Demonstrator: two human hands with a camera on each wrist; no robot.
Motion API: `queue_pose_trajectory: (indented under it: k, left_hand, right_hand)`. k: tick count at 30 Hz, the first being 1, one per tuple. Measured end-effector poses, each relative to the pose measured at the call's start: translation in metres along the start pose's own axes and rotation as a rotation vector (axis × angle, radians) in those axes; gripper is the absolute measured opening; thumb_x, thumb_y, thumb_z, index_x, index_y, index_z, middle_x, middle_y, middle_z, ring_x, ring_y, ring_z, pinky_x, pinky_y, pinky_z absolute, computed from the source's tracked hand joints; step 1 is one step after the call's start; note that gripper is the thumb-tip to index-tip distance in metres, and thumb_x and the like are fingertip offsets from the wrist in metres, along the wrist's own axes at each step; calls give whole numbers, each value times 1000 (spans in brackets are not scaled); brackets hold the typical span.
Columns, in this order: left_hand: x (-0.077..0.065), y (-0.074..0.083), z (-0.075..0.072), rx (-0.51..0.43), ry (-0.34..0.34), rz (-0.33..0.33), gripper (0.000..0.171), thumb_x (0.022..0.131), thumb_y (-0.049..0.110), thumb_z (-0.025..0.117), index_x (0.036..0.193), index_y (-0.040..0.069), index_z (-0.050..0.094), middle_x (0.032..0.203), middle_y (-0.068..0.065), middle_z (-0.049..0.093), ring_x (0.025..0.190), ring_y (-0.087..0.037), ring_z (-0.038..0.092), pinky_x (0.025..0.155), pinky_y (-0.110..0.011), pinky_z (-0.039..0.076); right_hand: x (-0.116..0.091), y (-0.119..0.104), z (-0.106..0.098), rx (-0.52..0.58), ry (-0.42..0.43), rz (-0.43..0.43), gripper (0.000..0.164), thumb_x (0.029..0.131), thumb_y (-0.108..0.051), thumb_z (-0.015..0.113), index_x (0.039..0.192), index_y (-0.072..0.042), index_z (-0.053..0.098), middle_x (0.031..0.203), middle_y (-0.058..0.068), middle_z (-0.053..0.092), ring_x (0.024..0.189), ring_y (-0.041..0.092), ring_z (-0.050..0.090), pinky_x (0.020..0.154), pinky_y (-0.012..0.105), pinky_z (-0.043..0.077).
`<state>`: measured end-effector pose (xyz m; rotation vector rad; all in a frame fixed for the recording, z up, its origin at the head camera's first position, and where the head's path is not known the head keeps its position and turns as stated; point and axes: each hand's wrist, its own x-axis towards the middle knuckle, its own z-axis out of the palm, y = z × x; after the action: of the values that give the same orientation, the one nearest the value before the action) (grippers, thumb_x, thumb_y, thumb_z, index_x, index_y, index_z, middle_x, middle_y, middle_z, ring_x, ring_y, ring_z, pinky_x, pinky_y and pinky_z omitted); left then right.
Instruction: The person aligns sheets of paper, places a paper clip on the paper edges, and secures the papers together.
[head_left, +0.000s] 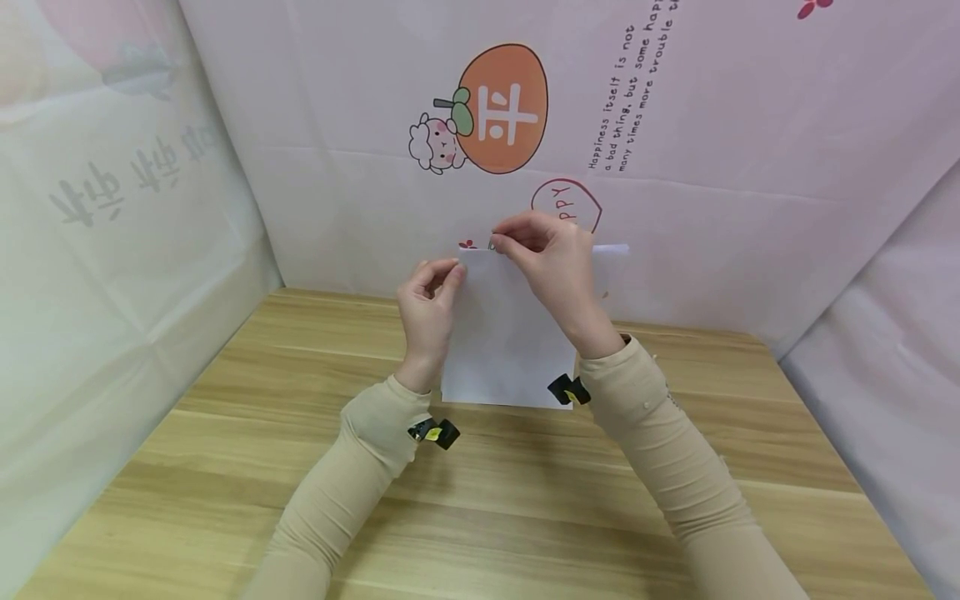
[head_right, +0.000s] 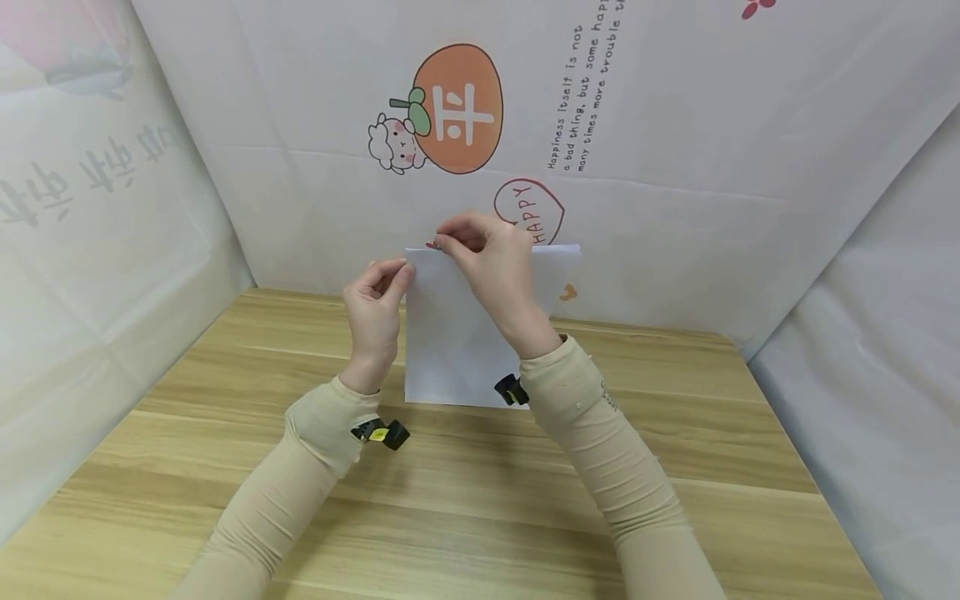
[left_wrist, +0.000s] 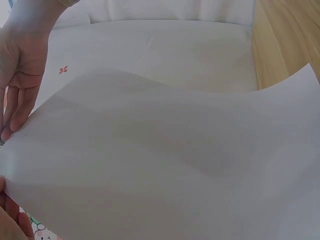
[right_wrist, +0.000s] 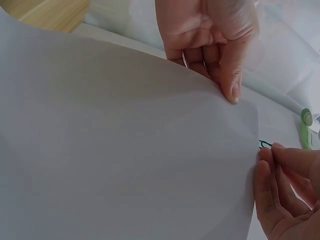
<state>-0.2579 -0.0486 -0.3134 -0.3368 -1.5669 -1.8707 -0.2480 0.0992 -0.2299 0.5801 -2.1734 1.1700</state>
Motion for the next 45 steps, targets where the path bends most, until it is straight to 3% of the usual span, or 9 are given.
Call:
queue_pose_trajectory:
  k: [6,13,21,29,40,45]
  left_hand:
    - [0,-1,0,3,-3,6,17,85,8,70,93,-7,69,78,5,59,77,-7,56,69,-17,45]
    - [1,2,0,3,-7,-35,18,85,7,69,95,-9,69,80,2,58,78,-7,56,70,-16,45]
    - [-5,31,0,31,-26,-33,16,86,0,66,95,-13,67,80,-11,60,78,-6,56,73,-22,46]
    - [-6,31,0,36,-33,-14,16,86,0,66,96,-13,67,81,-17,60,79,-7,57,75,-30,46]
    - [-5,30,0,31,-30,-17,16,86,0,66,95,-12,67,80,-14,60,78,-6,57,73,-26,45]
    - [-2,13,-1,33,-31,-22,17,86,3,67,96,-11,68,82,-16,60,79,-6,57,73,-20,46]
  right_hand:
    - [0,0,0,-8,7,-10,14,81,-19,76,91,-10,75,85,2,74,72,5,66,69,20,53]
    - [0,-1,1,-13,1,2,14,82,-20,75,92,-11,74,85,1,73,71,5,65,69,20,53]
    - [-1,-1,1,-13,3,-8,13,82,-21,74,92,-11,74,84,1,73,71,4,65,68,20,52]
    - [-2,0,2,4,6,-18,13,82,-20,74,91,-10,74,83,1,73,71,4,65,69,20,52]
    - [-2,0,3,-12,0,-11,14,83,-21,74,92,-11,74,84,1,73,70,4,64,68,20,52]
    - [-3,1,4,-13,1,-17,14,83,-20,73,92,-10,74,83,2,73,69,5,64,67,20,52]
